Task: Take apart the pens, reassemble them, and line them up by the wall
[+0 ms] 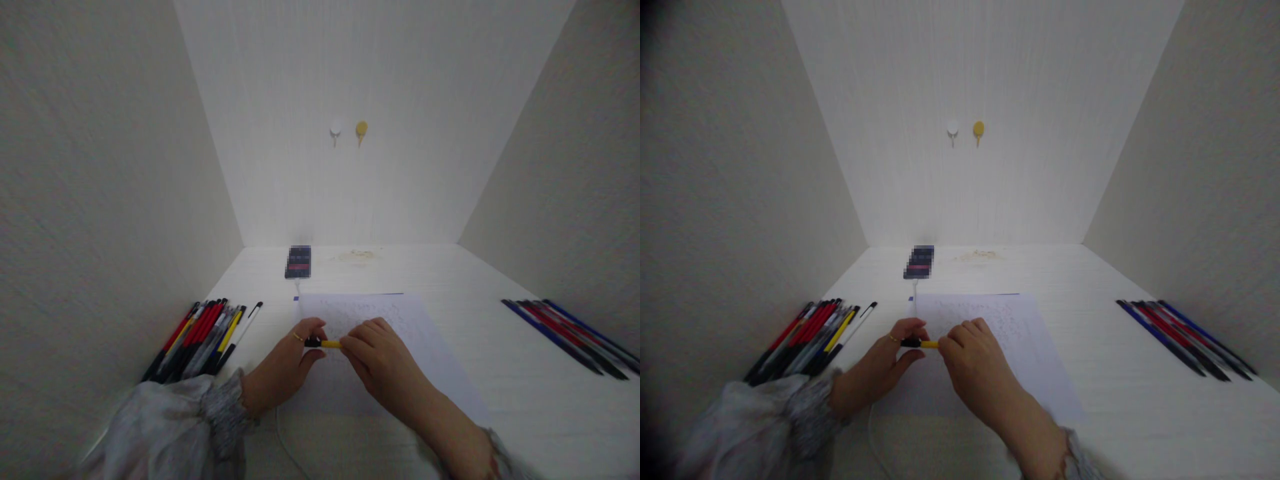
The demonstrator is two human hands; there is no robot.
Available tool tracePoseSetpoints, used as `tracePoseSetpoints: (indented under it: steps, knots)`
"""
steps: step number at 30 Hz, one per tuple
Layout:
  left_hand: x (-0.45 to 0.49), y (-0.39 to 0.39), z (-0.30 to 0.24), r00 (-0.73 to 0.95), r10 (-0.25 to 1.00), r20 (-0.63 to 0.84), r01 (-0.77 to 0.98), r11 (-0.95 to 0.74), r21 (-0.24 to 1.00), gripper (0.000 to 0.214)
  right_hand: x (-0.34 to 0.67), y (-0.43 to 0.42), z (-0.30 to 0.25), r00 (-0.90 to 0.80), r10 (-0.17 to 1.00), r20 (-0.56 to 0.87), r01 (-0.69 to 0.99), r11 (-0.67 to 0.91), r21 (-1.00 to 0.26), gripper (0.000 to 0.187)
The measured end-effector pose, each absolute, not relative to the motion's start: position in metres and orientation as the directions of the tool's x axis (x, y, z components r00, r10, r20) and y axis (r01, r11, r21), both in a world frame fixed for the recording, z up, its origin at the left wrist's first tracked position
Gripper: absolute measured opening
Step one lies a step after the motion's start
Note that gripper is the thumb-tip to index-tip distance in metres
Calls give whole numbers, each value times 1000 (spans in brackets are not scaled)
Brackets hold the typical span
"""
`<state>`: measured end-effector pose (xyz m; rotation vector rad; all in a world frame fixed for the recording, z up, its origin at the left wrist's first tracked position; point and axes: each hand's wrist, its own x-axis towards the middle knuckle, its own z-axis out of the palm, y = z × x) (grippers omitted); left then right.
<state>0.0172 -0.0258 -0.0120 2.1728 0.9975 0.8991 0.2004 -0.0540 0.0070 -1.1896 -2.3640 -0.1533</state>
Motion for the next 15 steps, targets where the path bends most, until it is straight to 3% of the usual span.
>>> tracePoseSetpoints:
  steps: [8,12,15]
  knots:
    - [19,-26,-13,526,802,281,411,-529,742,36,198,-56,8,-518,787,333,808,579,-111,19]
    - [17,-25,-19,587,764,267,439,-578,688,31,199,-56,12,-405,897,176,817,441,-372,21]
    - [16,-26,-21,663,702,258,441,-646,624,29,199,-55,11,-401,912,89,724,375,-579,25]
